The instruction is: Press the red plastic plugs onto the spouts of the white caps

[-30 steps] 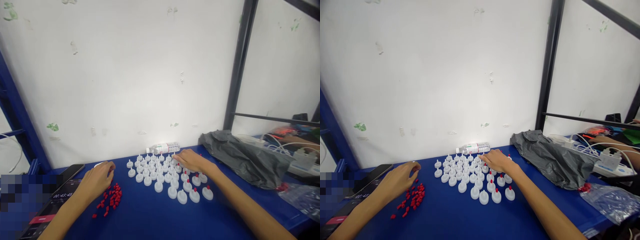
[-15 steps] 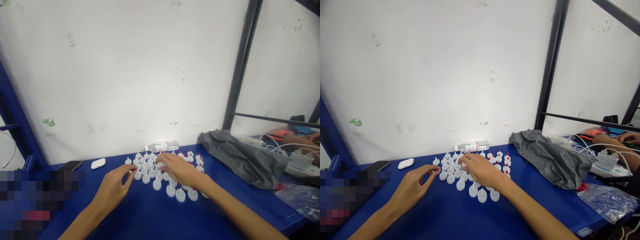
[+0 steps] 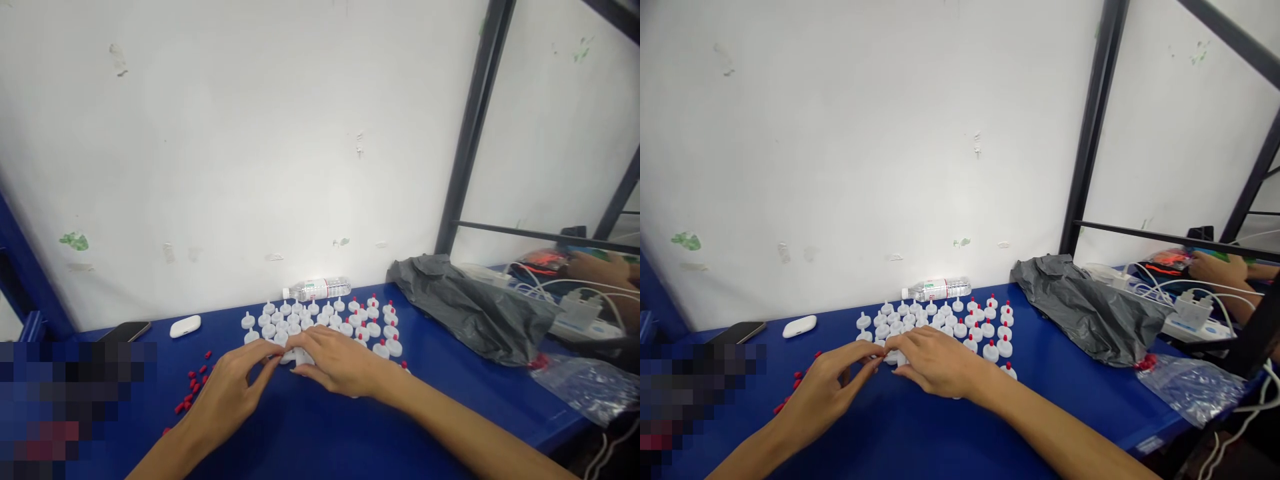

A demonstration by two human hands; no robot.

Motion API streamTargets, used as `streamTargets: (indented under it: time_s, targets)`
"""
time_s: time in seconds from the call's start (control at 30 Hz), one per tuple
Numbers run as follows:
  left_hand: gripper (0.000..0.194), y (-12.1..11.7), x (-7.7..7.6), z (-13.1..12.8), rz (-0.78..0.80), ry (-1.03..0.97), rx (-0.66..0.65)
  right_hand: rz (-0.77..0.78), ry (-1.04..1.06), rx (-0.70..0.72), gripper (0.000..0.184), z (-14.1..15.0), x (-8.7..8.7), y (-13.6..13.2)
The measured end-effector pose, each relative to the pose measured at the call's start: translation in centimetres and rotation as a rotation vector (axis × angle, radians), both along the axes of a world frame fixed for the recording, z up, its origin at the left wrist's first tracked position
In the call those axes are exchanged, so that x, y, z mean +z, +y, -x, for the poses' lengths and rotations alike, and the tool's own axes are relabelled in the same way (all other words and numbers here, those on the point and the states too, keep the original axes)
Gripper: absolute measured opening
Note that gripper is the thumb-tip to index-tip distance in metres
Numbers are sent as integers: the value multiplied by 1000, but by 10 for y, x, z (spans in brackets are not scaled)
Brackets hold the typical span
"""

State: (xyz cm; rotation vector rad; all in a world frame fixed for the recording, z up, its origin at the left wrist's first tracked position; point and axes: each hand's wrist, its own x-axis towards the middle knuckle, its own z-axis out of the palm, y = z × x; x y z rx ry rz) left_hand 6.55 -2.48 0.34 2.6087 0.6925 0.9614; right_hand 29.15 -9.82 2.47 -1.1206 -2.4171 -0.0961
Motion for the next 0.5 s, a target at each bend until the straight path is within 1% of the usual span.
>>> streamTargets:
  time_s: [0.13, 0.3, 0.43, 0.5]
  targets:
    - [23, 1, 0, 0, 0, -10, 18, -47, 37, -6, 28, -1, -2, 2]
    - [27, 6, -4, 1, 69, -8, -13, -68, 50, 45, 25, -2, -7, 4]
    - [32, 8, -7, 3, -26, 80, 27, -74, 101, 57, 11, -1, -8, 3]
    - [35, 6, -6, 3, -74, 148, 34, -64, 103, 58, 9, 0, -8, 2]
